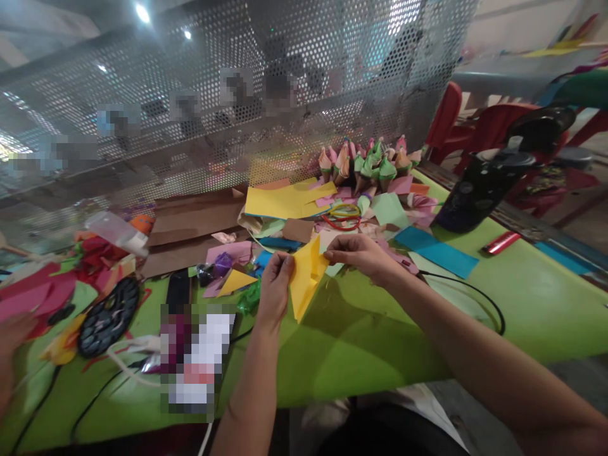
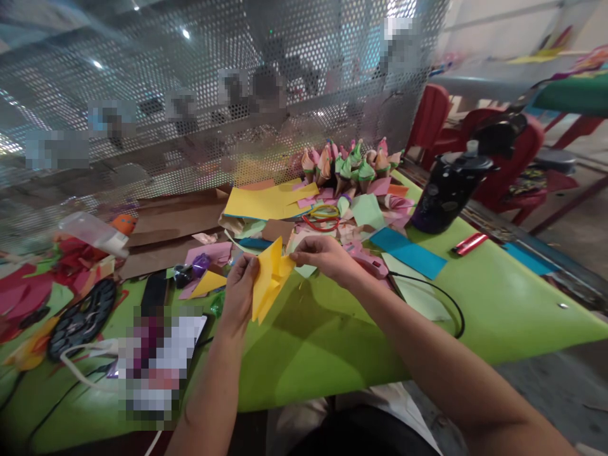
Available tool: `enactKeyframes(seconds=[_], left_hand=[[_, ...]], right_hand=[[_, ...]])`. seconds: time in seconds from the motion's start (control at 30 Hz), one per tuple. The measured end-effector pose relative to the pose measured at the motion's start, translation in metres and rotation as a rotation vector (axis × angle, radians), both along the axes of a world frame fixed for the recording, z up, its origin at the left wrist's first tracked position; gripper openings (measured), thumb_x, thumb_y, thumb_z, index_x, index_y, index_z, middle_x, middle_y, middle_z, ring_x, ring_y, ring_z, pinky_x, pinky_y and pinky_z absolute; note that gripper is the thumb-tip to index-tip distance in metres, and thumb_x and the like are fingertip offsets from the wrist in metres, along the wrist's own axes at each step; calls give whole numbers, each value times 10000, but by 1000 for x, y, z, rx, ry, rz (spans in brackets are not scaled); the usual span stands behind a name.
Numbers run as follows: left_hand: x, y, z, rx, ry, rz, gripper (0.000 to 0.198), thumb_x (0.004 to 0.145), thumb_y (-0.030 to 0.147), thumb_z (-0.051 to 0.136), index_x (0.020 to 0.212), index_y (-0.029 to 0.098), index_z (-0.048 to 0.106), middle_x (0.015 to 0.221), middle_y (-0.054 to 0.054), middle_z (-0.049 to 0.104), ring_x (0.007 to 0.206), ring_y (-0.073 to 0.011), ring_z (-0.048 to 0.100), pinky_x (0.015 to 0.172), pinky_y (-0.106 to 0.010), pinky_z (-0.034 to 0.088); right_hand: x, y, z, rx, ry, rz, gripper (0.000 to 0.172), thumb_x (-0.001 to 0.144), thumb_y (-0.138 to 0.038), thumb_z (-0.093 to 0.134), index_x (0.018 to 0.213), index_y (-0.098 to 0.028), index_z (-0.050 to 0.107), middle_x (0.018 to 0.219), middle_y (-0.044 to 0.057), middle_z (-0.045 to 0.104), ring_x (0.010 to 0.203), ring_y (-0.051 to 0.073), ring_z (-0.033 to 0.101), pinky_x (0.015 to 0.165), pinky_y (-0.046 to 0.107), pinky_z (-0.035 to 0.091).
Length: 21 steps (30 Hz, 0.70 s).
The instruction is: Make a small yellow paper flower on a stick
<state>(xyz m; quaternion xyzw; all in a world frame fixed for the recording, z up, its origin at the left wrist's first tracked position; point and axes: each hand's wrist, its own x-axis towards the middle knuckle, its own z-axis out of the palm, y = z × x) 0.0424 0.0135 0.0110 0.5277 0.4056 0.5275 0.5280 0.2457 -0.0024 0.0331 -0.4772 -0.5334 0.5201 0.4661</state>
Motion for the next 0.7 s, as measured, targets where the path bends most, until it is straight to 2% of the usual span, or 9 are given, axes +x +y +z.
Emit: enactKeyframes(seconds=[0.23, 0.37, 0.47, 0.6, 0.7], left_hand=[[0, 0, 0, 25, 50, -25, 473, 751, 631, 739, 758, 187, 576, 657, 54, 464, 605, -94, 385, 571, -212, 337], [0, 0, 1, 118, 132, -20, 437, 781, 604, 725, 760, 182, 613, 667, 32, 519, 637, -109, 445, 601, -220, 378], [-1, 2, 0, 145, 147, -20, 404, 774, 574, 746, 855, 186, 671, 739, 4, 603, 679, -123, 508, 624, -224, 414], [-2, 4, 1, 111, 161, -82, 435, 769, 541, 762, 1026, 193, 711, 763, -8, 634, 688, -132, 551, 635, -231, 448], [-1, 5, 1, 76, 207, -135, 425, 778, 526, 753, 1030, 185, 715, 788, -25, 673, 713, -144, 582, 653, -241, 470]], right_hand=[[0, 1, -3, -28, 108, -38, 352, 644, -490, 795, 664, -180, 628, 668, 17, 651, 635, 130, 562, 602, 274, 397], [-2, 2, -3, 4, 120, -49, 366, 646, -521, 774, 699, -185, 640, 698, 21, 650, 661, 136, 557, 635, 284, 424], [-2, 2, -2, 24, 88, -36, 372, 656, -538, 749, 725, -193, 626, 725, 26, 645, 655, 136, 537, 589, 277, 397], [-2, 1, -2, 24, 85, -54, 356, 671, -529, 714, 739, -192, 623, 750, 38, 642, 672, 142, 547, 554, 264, 366], [-1, 1, -2, 36, 78, -61, 362, 672, -539, 713, 730, -192, 625, 744, 41, 639, 690, 151, 561, 555, 261, 368]])
